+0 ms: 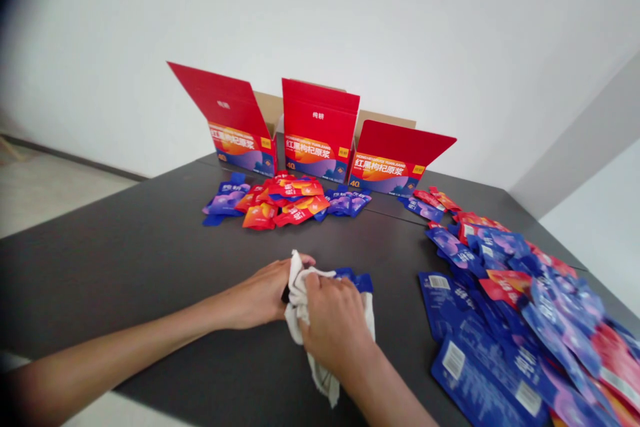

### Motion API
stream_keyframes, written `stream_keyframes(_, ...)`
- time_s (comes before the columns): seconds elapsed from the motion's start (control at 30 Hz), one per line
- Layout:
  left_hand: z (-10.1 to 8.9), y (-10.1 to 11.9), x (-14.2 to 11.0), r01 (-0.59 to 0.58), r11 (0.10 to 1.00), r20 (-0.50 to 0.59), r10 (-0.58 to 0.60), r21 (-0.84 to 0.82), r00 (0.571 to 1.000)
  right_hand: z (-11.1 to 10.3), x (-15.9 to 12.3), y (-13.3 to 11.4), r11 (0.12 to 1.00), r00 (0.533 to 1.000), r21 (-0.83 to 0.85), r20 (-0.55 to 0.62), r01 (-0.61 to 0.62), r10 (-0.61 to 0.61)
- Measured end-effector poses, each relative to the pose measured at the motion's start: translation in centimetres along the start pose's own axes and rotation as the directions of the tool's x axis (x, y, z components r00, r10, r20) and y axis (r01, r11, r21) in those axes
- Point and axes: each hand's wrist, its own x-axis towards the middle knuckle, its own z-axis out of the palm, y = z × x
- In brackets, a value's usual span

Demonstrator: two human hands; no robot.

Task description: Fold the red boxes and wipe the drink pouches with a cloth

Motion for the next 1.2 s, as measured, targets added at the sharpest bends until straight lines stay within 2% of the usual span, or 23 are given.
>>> stream_keyframes(0.03,0.0,0.0,0.0,-0.005,1.0,-0.001,0.005,-0.005,1.0,0.0,0.0,0.1,1.0,1.0,0.003,0.009,-0.007,0.007)
stream_keyframes(0.13,0.0,0.0,0.0,0.067,0.998,-0.008,-0.067,-0.012,0.998,0.0,0.1,0.4,0.983,0.984,-0.061,-0.018,-0.175,0.175)
stream_keyframes(0.17,0.0,0.0,0.0,0.087,0.996,-0.008,-0.087,-0.012,0.996,-0.1,0.1,0.4,0.977,0.98,-0.077,-0.034,-0.199,0.197)
stream_keyframes(0.2,0.0,0.1,0.0,0.085,0.996,-0.007,-0.086,-0.012,0.996,-0.1,0.1,0.4,0.98,0.983,-0.078,-0.043,-0.181,0.178)
stream_keyframes(0.3,0.0,0.3,0.1,0.007,1.0,0.002,-0.007,-0.011,1.0,-0.1,0.0,-0.2,0.999,0.999,-0.03,-0.028,-0.019,0.018)
stream_keyframes(0.33,0.0,0.4,0.1,0.0,1.0,0.004,0.0,-0.007,1.0,0.0,0.1,-0.2,1.0,1.0,-0.016,-0.018,-0.004,0.004)
stream_keyframes(0.37,-0.1,0.4,0.0,0.014,1.0,0.002,-0.014,-0.001,1.0,0.0,0.2,0.0,0.999,0.999,-0.014,-0.011,-0.031,0.031)
stream_keyframes(0.43,-0.2,0.5,-0.1,0.077,0.997,-0.005,-0.077,0.013,0.997,0.0,0.4,1.2,0.983,0.984,-0.046,-0.012,-0.178,0.177)
stream_keyframes(0.53,-0.8,0.4,-0.1,0.111,0.994,0.012,-0.111,0.007,0.994,0.0,0.5,4.6,0.907,0.912,-0.098,-0.035,-0.411,0.409)
stream_keyframes(0.6,-1.5,-0.1,0.0,0.097,0.995,0.02,-0.096,-0.015,0.995,0.0,0.3,6.9,0.875,0.878,-0.077,-0.017,-0.478,0.478)
stream_keyframes(0.73,-4.4,-2.0,0.3,0.082,0.986,-0.046,-0.09,-0.145,0.995,0.9,0.0,9.6,0.91,0.91,0.037,0.041,-0.414,0.412)
stream_keyframes(0.8,-6.7,-3.4,0.2,0.076,0.983,-0.164,-0.103,-0.165,0.981,1.5,0.0,10.0,0.925,0.928,0.077,0.055,-0.373,0.37)
stream_keyframes(0.83,-7.9,-4.2,0.1,0.079,0.989,-0.268,-0.111,-0.126,0.957,1.8,0.0,10.0,0.93,0.934,0.092,0.062,-0.357,0.353)
stream_keyframes(0.87,-9.2,-5.0,-0.1,0.094,0.994,-0.394,-0.107,-0.053,0.913,2.0,0.1,9.9,0.933,0.939,0.107,0.067,-0.343,0.338)
stream_keyframes(0.93,-11.6,-6.8,-0.5,0.172,0.976,-0.629,-0.049,0.136,0.776,2.3,0.1,9.5,0.935,0.943,0.128,0.07,-0.331,0.324)
stream_keyframes(0.97,-12.6,-7.7,-0.8,0.226,0.948,-0.704,-0.003,0.224,0.71,2.4,0.0,9.3,0.935,0.944,0.132,0.067,-0.33,0.324)
stream_keyframes(1.0,-13.3,-8.7,-1.0,0.276,0.913,-0.739,0.04,0.301,0.672,2.5,0.0,9.1,0.934,0.944,0.136,0.059,-0.329,0.324)
stream_keyframes(1.03,-13.8,-9.7,-1.2,0.311,0.876,-0.737,0.07,0.367,0.673,2.5,-0.1,9.0,0.935,0.945,0.14,0.049,-0.326,0.323)
stream_keyframes(1.07,-14.0,-10.7,-1.4,0.321,0.846,-0.699,0.082,0.425,0.71,2.6,-0.1,8.8,0.936,0.947,0.146,0.038,-0.321,0.319)
stream_keyframes(1.13,-13.9,-12.5,-1.7,0.261,0.825,-0.552,0.073,0.502,0.83,2.8,-0.3,8.8,0.938,0.952,0.166,0.016,-0.303,0.305)
stream_keyframes(1.17,-13.7,-13.2,-1.7,0.212,0.835,-0.478,0.068,0.508,0.876,2.9,-0.3,8.8,0.94,0.955,0.179,0.006,-0.291,0.295)
stream_keyframes(1.2,-13.4,-13.9,-1.7,0.169,0.854,-0.426,0.066,0.491,0.902,3.1,-0.3,9.0,0.941,0.959,0.191,0.0,-0.279,0.285)
